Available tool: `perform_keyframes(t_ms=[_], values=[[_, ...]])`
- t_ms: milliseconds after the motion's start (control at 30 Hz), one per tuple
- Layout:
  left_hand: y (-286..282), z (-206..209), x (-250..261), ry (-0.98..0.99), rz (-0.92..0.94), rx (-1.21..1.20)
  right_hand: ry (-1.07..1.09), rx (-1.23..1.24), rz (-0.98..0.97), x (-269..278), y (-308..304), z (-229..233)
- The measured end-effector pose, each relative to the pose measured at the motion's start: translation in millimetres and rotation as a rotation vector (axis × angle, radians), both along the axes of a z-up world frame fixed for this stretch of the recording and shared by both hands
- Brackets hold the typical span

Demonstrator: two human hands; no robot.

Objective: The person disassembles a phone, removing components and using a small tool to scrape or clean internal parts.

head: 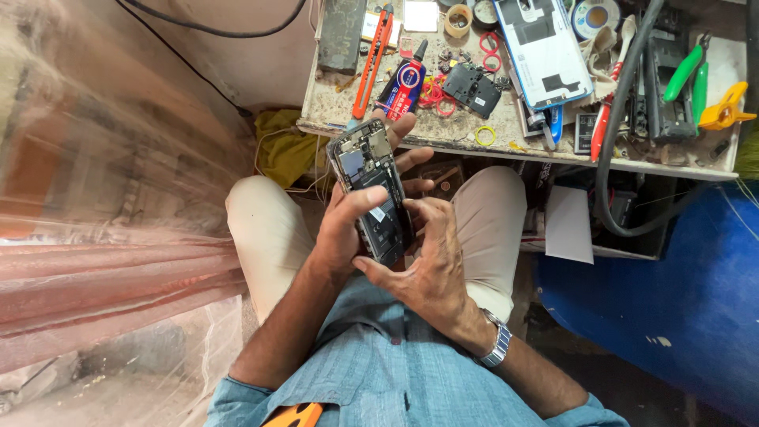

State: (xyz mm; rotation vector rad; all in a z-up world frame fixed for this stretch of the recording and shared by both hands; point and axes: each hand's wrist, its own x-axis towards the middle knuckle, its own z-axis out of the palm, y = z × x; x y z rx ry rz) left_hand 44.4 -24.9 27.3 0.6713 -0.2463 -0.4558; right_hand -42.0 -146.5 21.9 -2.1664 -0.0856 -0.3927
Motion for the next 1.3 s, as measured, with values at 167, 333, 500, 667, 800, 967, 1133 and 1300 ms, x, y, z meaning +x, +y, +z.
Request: perform_keyframes(t_ms=[167,333,500,667,800,967,1133,1300], values=[[4.4,-4.4,1.4,-0.215,-0.074,0.178,0.01,0.083,0.003,1.4,-1.4,-2.8],[16.0,10.9,2.9,-0.443,-0.07,0.654,0.132,0.299,0.153,5.8,-8.8,-13.2],[25.3,33.1,3.0,-0.978,0.052,0.944,0.442,0.521,0.073,9.8,-22.3,-20.0],[21.5,30.4,4.1,-0.556,-0.077,0.821,0.042,0.774,0.078,13.8,-27.2,-12.7],[20.6,16.5,6.1,-0.507,-0.07,0.764,-0.15,0.286,-0.025,14.7,-33.6,-2.7],[19.9,9.5,7.7,-0.015,-0.236,0.402,-0.225,0.113,-0.083,16.4,-38.7,4.2],[21.7,10.1,7.6,0.112,-0.332,0.098,-0.303,-0.05,-0.075,15.0,-42.8,5.6],[21.2,9.4,4.3,0.209,-0.309,0.034,-0.247,-0.072,-0.051,14.7,-45.4,6.9]])
